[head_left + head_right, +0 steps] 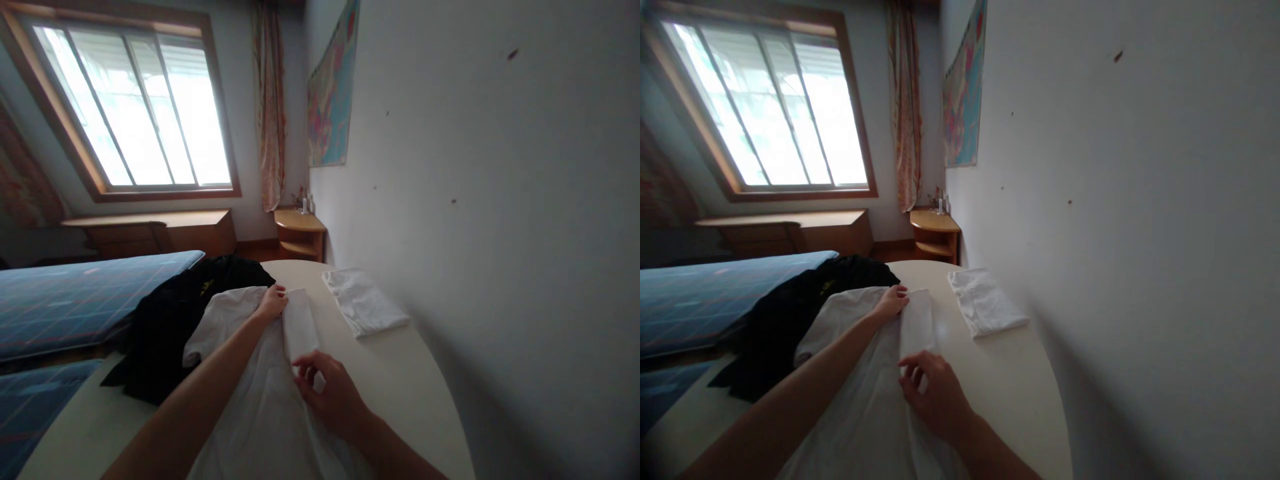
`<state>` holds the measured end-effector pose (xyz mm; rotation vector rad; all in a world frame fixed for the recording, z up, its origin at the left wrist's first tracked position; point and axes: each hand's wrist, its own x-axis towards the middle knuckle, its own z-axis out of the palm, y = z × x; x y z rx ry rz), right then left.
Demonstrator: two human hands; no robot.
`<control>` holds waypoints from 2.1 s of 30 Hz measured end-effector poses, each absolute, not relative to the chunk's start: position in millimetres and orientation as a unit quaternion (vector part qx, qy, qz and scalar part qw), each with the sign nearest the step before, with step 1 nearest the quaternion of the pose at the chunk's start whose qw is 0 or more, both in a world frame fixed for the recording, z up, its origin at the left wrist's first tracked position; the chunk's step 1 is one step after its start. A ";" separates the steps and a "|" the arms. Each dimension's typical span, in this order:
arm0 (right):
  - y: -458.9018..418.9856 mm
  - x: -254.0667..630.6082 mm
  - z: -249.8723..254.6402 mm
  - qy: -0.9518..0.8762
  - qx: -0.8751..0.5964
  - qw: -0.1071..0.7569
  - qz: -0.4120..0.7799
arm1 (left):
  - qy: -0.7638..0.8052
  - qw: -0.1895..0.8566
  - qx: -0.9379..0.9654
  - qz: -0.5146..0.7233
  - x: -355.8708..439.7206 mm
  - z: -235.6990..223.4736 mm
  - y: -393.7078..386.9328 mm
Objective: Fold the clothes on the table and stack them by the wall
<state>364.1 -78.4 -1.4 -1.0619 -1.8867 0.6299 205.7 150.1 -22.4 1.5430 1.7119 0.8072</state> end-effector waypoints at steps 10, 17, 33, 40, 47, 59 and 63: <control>-81.3 367.0 -0.5 -0.854 -0.371 0.271 0.243 | 0.584 0.110 0.751 0.289 204.2 -8.2 98.5; -84.8 367.1 -5.5 -0.862 -0.421 0.147 0.239 | 0.513 0.055 0.832 0.203 203.8 -24.4 57.0; -26.3 338.8 -7.9 -0.783 -0.512 0.326 0.137 | 0.474 0.038 0.876 0.076 188.2 -27.0 20.5; 40.2 335.8 -30.0 -0.771 -0.560 0.267 0.147 | 0.522 0.016 0.847 0.098 198.1 -14.7 -11.8; 39.4 341.6 -25.1 -0.764 -0.618 0.150 0.104 | 0.454 0.112 0.875 0.123 200.6 -18.5 -78.3; 81.4 358.5 -21.3 -0.787 -0.596 0.111 0.112 | 0.373 0.177 0.907 0.083 196.5 -17.3 -78.6; 86.0 359.9 -18.1 -0.798 -0.576 0.136 0.115 | 0.377 0.161 0.905 0.116 192.1 -18.8 -71.5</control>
